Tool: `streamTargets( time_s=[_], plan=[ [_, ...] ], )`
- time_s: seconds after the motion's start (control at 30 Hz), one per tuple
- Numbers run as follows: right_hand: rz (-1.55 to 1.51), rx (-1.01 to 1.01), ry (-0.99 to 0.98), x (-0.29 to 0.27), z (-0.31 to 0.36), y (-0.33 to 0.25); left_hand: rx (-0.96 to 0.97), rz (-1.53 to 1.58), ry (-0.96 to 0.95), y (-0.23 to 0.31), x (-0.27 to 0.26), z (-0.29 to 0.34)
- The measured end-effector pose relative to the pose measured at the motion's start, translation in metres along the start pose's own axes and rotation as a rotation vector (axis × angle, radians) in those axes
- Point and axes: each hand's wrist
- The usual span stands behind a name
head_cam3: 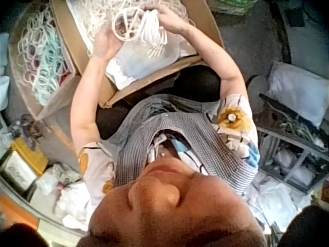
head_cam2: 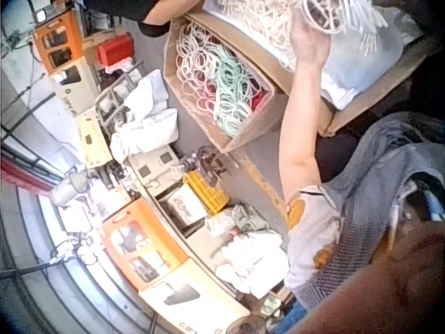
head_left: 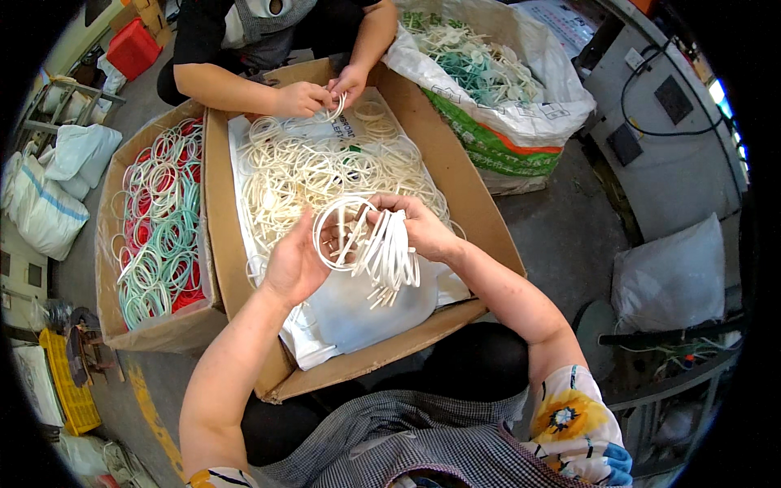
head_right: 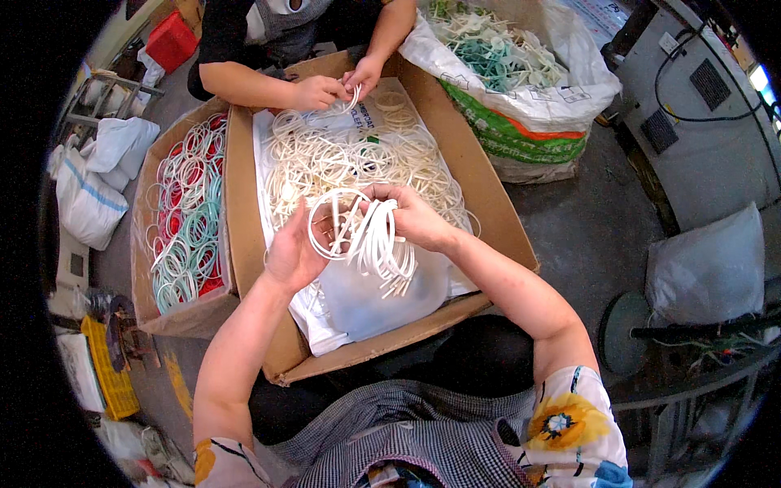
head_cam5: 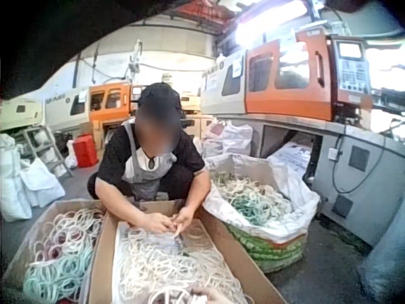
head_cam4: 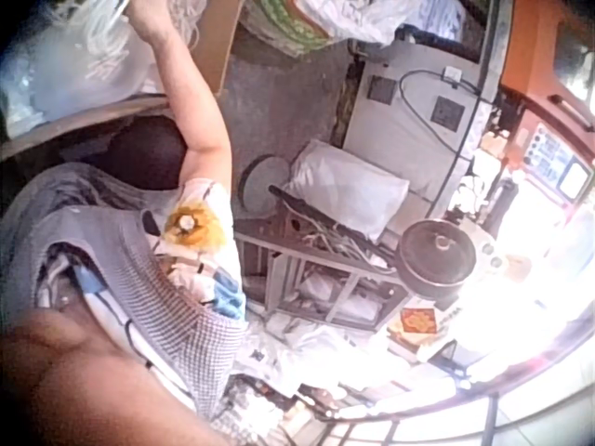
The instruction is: The person sits on the factory floor and sorts tangled plastic cords by color, separating them into different boxes. They handle green, red, and white cords, untangling and placing them into designated containers.
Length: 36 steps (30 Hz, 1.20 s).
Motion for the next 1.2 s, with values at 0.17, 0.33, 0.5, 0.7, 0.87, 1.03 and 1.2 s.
streamTargets(
  time_s=[0.17,0.33,0.5,0.7,0.87,1.03,1.2],
  plan=[
    [0.09,-0.057,0.041,-0.005,0.002,0.004,-0.018,-0.093,-0.071,0.003,-0.004,-0.003],
    [0.175,-0.08,0.041,-0.001,0.001,0.007,0.041,-0.185,0.015,-0.005,-0.019,-0.005],
    [0.386,-0.429,0.266,0.011,0.003,0.007,0.619,-0.212,0.631,-0.005,-0.016,-0.015],
    [0.474,-0.278,0.272,0.007,0.005,-0.009,0.716,-0.89,0.363,0.026,0.012,0.019],
    [0.528,-0.286,0.17,0.018,0.0,0.0,0.541,-1.474,0.302,0.006,0.028,0.008],
    [0.591,-0.272,0.0,0.016,-0.002,-0.001,0.564,-1.55,0.247,-0.009,0.005,-0.002],
    [1.176,-0.33,0.077,0.006,-0.002,0.009,0.304,-1.514,0.366,-0.024,0.015,-0.005]
  ],
)
Point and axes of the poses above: each hand's wrist, its own z-axis away from the middle knuckle, its own x-axis out of the palm, y = z × x
